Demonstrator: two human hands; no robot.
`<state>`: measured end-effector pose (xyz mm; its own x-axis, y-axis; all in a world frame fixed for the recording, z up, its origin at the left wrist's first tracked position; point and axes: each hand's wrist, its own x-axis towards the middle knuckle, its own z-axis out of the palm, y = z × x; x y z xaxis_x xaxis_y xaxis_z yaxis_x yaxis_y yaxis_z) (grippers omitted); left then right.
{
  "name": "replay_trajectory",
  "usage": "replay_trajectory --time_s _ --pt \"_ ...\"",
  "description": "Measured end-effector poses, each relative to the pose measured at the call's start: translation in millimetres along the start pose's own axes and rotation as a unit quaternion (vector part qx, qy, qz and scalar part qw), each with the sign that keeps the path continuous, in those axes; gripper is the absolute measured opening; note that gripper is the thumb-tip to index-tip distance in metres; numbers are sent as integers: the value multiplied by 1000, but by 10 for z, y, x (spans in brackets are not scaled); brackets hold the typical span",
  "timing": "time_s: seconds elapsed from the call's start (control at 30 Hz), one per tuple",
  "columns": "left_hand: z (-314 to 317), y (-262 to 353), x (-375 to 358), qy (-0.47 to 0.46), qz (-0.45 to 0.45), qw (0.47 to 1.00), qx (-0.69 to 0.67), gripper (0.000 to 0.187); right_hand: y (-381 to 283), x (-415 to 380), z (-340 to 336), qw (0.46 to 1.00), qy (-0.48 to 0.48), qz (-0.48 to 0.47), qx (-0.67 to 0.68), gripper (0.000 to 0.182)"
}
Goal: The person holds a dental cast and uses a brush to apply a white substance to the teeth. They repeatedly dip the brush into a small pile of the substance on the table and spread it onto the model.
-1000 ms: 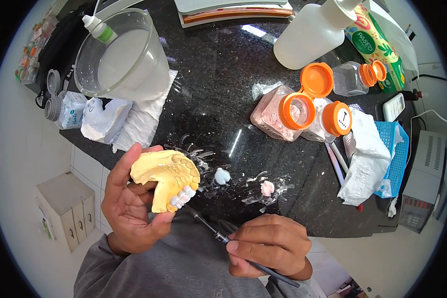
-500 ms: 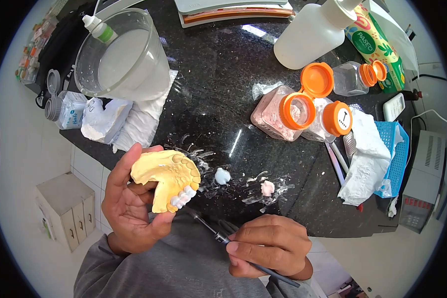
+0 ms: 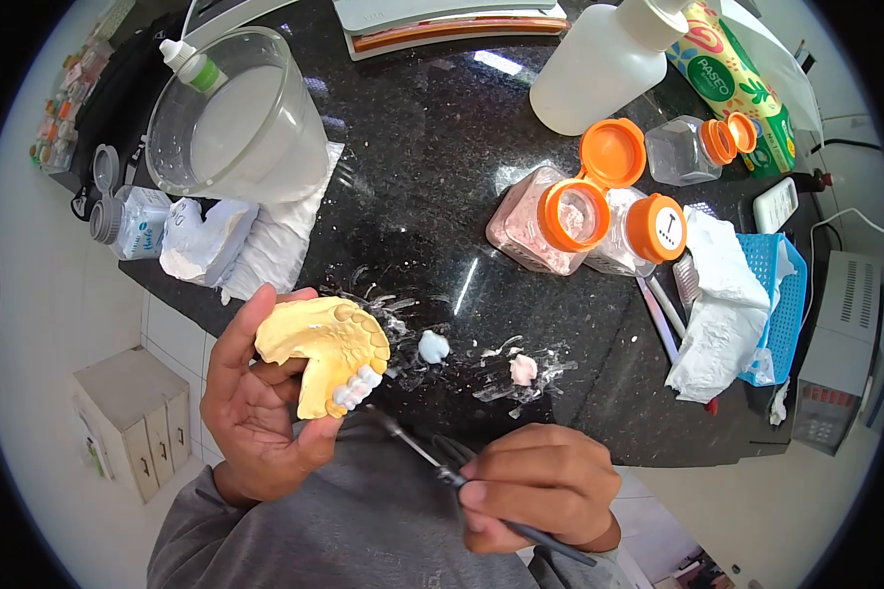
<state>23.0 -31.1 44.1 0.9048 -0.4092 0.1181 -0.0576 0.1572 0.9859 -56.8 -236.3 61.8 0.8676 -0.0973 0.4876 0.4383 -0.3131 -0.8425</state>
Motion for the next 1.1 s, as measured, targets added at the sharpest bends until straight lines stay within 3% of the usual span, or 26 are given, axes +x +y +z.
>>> replay_trajectory --time_s 0.03,0.1,0.23,0.3,0.37,0.8,1.1 --pt "0 1 -1 1 0 1000 -2 81 -16 -14 10 1000 0 -1 0 18" --pt "-9 3 -4 0 -2 1000 1 81 -54 -34 38 991 113 67 -20 16" --pt "-3 6 -6 0 1 1000 2 81 -2 -34 -230 993 2 95 -71 18" --pt "9 -7 -10 5 5 1000 -3 80 5 -38 -175 992 4 98 -74 16" --pt "26 -19 -5 11 7 1000 -8 80 -33 -62 -67 973 111 201 0 11" --pt "1 -30 -2 -1 14 1000 -12 80 -5 -31 -86 977 46 194 -73 14" --pt "9 -19 -7 2 17 1000 -13 85 -20 -39 -74 981 59 182 -41 15"
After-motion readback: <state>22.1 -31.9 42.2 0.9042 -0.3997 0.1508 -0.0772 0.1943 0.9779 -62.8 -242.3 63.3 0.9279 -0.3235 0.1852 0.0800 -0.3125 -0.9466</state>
